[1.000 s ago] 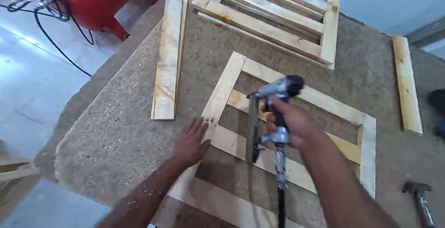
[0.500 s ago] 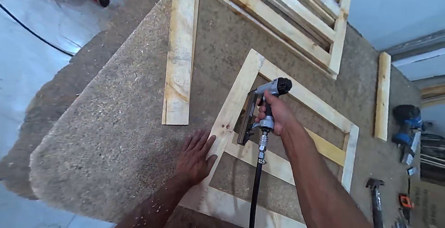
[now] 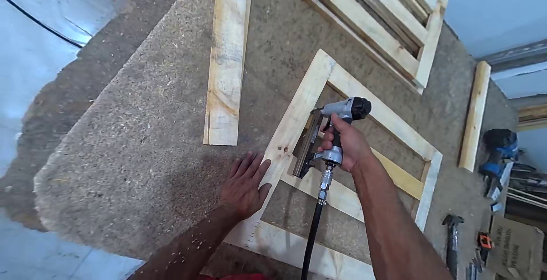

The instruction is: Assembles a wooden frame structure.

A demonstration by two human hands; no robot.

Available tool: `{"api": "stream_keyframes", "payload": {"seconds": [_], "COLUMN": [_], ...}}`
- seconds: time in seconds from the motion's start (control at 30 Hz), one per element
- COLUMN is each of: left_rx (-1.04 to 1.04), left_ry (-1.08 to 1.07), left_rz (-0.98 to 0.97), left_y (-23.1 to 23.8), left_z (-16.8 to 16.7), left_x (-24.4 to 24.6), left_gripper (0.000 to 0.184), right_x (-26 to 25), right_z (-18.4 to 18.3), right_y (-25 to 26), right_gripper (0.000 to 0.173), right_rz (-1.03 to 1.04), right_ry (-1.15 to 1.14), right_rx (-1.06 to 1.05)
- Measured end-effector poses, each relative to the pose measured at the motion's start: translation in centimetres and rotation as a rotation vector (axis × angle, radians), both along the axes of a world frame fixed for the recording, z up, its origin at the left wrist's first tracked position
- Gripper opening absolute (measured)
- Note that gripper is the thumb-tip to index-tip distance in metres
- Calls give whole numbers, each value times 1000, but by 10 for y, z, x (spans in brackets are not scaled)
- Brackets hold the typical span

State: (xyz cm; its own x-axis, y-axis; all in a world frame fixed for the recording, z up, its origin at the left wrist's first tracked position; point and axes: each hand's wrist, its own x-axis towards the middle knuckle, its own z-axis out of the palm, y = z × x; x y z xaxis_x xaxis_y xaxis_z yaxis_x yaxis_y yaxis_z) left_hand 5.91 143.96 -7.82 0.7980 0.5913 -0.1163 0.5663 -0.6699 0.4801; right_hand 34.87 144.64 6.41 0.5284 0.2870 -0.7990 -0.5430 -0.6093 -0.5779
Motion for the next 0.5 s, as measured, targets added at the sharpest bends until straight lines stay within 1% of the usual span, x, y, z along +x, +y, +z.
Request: {"api": "stream_keyframes", "payload": {"seconds": [0.1, 0.37, 0.5], "left_rx": [-6, -20, -17], "left_ry": [-19, -15, -10], "left_rz": [13, 3, 3], "left_y": [-1, 0, 0], "left_z": [-2, -2, -1], "left_x": [-1, -1, -1], "left_gripper": [62, 62, 62], "right_x": [-9, -17, -22], "right_z": [-2, -3, 0], "right_y": [-6, -12, -11], "right_gripper": [48, 47, 46], "right_rz": [-13, 5, 9], "right_ry": [-13, -38, -41], "right_rx": [-18, 25, -12]}}
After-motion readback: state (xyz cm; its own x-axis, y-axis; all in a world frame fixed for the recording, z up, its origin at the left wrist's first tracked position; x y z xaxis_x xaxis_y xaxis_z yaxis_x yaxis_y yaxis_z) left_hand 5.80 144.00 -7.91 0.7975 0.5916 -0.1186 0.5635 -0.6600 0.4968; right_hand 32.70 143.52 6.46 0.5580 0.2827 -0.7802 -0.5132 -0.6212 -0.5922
